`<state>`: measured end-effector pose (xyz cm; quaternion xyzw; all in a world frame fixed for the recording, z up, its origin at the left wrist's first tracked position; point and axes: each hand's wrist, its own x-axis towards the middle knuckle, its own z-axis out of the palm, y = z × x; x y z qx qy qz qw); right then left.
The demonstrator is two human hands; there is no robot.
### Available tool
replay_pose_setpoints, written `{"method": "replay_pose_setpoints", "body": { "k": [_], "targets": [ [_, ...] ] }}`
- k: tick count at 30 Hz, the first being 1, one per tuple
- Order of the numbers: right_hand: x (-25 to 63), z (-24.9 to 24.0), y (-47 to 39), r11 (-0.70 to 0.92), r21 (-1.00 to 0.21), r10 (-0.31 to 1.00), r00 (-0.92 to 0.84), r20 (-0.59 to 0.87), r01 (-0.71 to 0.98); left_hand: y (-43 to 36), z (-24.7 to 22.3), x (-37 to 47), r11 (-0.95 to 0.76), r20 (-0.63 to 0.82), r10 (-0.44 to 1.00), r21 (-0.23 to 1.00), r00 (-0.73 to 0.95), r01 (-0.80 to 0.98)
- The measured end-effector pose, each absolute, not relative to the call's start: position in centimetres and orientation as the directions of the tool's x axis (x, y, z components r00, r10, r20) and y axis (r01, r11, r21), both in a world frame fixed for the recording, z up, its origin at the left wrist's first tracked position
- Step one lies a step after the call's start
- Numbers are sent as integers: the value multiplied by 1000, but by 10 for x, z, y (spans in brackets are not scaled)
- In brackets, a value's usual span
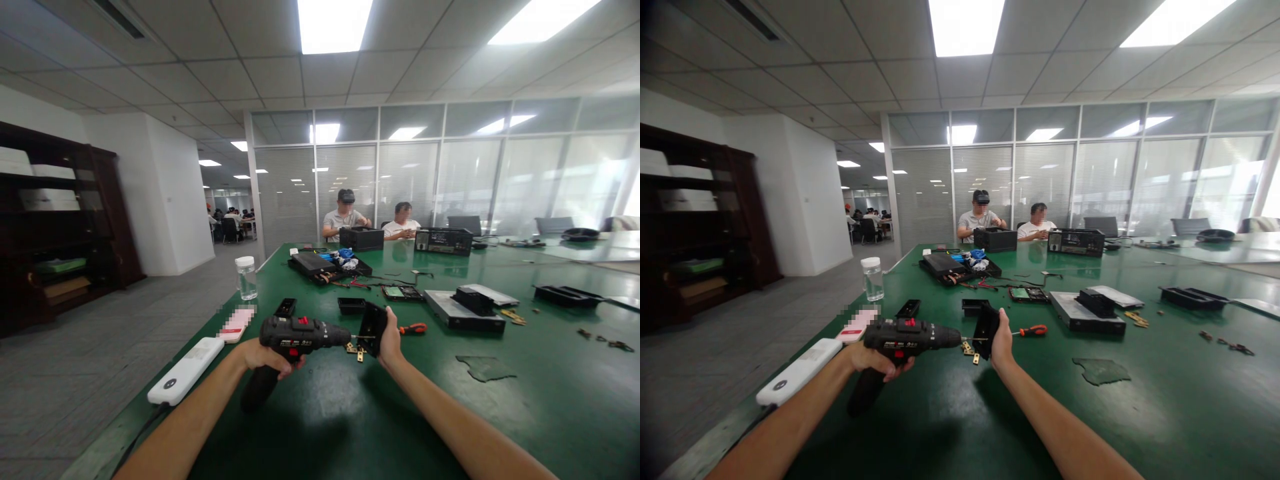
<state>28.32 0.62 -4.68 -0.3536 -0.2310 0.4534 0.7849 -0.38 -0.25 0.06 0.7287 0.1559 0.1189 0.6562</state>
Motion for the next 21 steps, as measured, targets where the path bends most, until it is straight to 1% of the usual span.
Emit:
{"method": "replay_pose_setpoints", "body": {
  "k": [3, 6, 12, 15, 21],
  "targets": [
    [284, -49, 7, 297, -746, 885, 466, -20, -597, -3, 0, -2, -50, -40, 405, 997, 913, 65],
    [283, -46, 5, 278, -742, 890, 453, -39, -610, -5, 1, -1, -25, -42, 432, 998, 901, 58],
    [279, -37, -3, 270, -754, 907, 421, -10, -599, -7, 4, 0, -39, -55, 402, 996, 914, 77],
    [279, -35, -5, 294, -773, 894, 447, 15, -562, -9, 5, 1, -44, -35, 404, 997, 914, 58],
    [280, -37, -2, 285, -794, 889, 457, 10, -537, -7, 2, 1, -29, -32, 405, 998, 914, 48]
  ]
}}
